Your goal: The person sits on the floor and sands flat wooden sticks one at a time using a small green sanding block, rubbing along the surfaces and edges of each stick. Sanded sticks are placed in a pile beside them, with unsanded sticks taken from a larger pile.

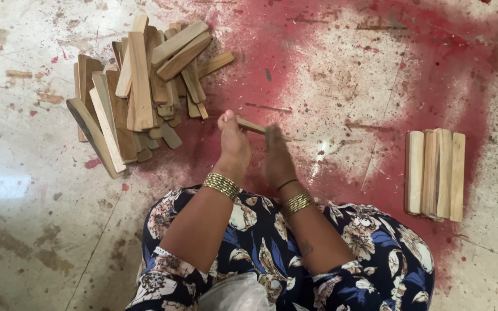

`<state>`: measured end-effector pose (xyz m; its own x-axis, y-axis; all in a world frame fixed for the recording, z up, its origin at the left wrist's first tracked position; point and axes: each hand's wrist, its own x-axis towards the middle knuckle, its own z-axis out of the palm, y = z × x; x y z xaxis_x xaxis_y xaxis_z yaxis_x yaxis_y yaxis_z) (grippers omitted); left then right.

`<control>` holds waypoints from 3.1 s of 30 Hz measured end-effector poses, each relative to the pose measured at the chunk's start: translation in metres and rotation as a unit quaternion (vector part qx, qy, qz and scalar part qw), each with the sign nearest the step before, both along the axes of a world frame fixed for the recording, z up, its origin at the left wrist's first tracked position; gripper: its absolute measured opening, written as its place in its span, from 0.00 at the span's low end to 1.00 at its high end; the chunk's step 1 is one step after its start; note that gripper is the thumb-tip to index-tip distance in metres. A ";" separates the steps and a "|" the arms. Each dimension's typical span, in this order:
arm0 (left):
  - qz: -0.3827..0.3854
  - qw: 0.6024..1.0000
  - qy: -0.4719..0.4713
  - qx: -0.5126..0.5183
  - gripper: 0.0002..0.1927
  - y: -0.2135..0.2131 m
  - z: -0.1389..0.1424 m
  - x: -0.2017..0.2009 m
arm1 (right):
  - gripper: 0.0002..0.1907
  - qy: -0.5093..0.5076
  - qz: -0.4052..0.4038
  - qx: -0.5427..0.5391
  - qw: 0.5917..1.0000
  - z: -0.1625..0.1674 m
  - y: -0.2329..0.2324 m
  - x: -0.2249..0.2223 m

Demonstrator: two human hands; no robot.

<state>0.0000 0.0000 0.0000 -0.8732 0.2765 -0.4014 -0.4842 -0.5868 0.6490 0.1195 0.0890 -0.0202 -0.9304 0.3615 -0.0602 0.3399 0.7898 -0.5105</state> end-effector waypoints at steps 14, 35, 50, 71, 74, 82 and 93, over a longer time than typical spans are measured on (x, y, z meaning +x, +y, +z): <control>-0.056 0.992 0.114 0.020 0.12 0.001 0.019 0.007 | 0.47 0.186 0.067 -0.050 0.979 0.039 -0.013 0.002; -0.110 0.983 0.140 0.032 0.13 -0.001 0.016 0.012 | 0.33 -0.088 -0.140 -0.196 0.967 0.091 -0.014 0.008; -0.316 0.945 -0.074 0.048 0.39 0.003 0.016 0.015 | 0.36 0.005 -0.105 -0.115 0.988 0.045 -0.002 0.004; -0.010 0.974 -0.179 0.141 0.16 0.005 0.073 0.017 | 0.55 0.243 -0.034 -0.503 0.829 0.081 -0.009 0.049; -0.008 0.973 -0.187 0.136 0.18 0.008 0.076 0.036 | 0.52 0.293 -0.044 -0.468 0.833 0.074 -0.026 0.039; -0.001 0.960 -0.207 0.189 0.22 0.003 0.077 0.029 | 0.52 0.286 -0.126 -0.556 0.770 0.070 -0.028 0.033; 0.012 0.970 -0.201 0.139 0.20 0.008 0.079 0.055 | 0.43 0.243 -0.161 -0.538 0.791 0.062 -0.027 0.023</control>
